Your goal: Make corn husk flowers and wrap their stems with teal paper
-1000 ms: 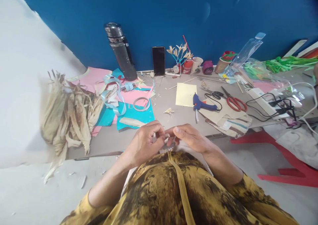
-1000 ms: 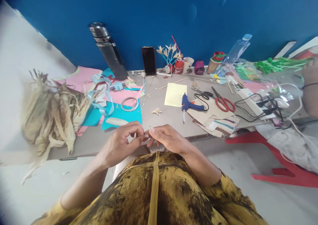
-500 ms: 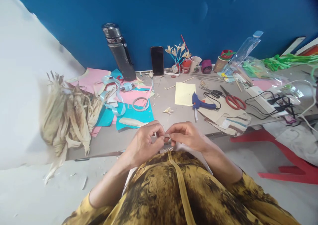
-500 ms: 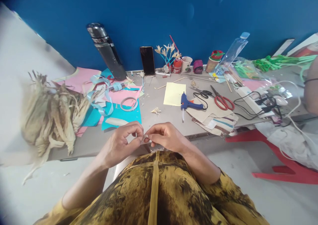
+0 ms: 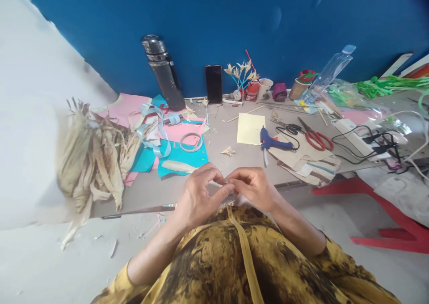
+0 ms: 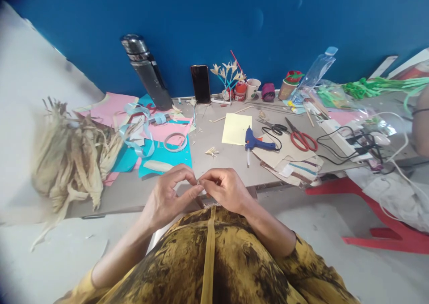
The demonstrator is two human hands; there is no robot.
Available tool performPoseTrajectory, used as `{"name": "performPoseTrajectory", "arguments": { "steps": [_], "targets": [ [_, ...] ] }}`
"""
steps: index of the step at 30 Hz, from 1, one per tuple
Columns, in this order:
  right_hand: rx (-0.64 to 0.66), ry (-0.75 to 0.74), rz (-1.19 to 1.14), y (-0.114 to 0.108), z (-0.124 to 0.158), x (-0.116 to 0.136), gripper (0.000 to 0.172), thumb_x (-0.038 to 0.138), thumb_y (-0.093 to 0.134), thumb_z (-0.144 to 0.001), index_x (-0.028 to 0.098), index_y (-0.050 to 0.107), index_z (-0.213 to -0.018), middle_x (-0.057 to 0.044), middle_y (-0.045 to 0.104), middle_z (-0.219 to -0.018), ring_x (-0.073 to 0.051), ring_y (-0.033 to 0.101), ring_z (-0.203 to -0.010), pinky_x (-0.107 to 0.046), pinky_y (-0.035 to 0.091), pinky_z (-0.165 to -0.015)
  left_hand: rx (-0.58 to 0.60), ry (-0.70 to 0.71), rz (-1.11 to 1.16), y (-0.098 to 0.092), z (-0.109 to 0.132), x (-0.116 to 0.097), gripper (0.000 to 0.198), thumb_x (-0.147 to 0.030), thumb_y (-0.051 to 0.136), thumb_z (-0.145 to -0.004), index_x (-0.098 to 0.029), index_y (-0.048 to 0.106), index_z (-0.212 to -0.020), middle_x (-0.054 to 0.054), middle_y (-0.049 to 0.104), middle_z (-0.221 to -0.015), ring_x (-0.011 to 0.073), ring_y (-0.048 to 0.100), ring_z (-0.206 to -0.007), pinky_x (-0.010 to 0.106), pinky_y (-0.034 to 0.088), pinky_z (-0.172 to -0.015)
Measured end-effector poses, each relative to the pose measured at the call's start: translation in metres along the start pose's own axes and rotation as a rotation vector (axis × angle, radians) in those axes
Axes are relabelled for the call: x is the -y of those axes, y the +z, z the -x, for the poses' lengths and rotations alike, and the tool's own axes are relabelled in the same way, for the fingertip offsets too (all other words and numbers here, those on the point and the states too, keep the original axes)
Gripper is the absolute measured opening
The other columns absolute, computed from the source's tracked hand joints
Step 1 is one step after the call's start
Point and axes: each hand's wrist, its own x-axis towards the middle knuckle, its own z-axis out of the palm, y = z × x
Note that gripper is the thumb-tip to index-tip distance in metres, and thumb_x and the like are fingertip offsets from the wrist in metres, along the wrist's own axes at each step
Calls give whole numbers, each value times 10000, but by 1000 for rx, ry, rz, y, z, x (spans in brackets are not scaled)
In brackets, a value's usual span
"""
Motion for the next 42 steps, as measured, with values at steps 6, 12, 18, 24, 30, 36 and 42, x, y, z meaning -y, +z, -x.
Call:
{"name": "performPoseTrajectory", "arguments": {
  "steps": [6, 12, 18, 24, 30, 36, 42],
  "targets": [
    [-27, 28, -23, 2, 1, -2, 179, 249, 633, -842, 147, 771, -790, -6, 657, -600, -99, 511, -509, -223, 383, -498, -63, -8, -10, 9, 0, 2, 158, -153, 543, -824, -203, 564, -676, 27, 614, -763, 174, 586, -762, 314, 450, -725],
    [-46, 145, -377, -3, -6, -14, 182, 324, 716, -800, 155, 774, -764, -62, 765, -752, -91, 518, -510, -217, 401, -487, -62, -90, 130, 4, 2, 4, 153, -145, 527, -801, -204, 559, -664, 48, 656, -900, 198, 630, -931, 314, 488, -795],
    [-73, 242, -660, -9, -11, -23, 167, 307, 776, -706, 140, 769, -711, -77, 748, -668, -58, 435, -458, -186, 267, -419, -83, -182, 209, -4, 3, 12, 164, -208, 554, -800, -197, 565, -636, 72, 668, -946, 235, 624, -995, 333, 482, -811],
    [-110, 292, -779, -16, -11, -28, 169, 291, 800, -671, 132, 745, -693, -87, 741, -652, -48, 396, -435, -193, 220, -408, -66, -253, 260, -21, 7, 26, 216, -289, 569, -827, -201, 560, -630, 44, 662, -820, 209, 623, -841, 312, 488, -776],
    [-11, 323, -996, -31, -5, -40, 157, 260, 819, -654, 152, 728, -723, -31, 699, -644, -25, 337, -430, -171, 238, -434, 32, -363, -104, -52, 14, 56, 309, -438, 555, -862, -220, 664, -671, 21, 699, -757, 199, 611, -711, 267, 470, -635],
    [25, 323, -1131, -42, 1, -50, 146, 243, 812, -644, 163, 710, -711, 11, 634, -592, -25, 304, -421, -170, 208, -436, -222, -503, -248, -65, 7, 85, 201, -391, 642, -752, -230, 693, -862, 35, 753, -829, 245, 691, -734, 338, 534, -703],
    [-76, 239, -945, -38, 6, -47, 154, 289, 810, -692, 154, 747, -734, -25, 677, -618, -36, 331, -426, -196, 213, -443, -259, -439, -41, -25, -13, 45, 249, -402, 590, -841, -239, 719, -979, 42, 751, -1015, 285, 702, -925, 400, 575, -742]
  ]
}}
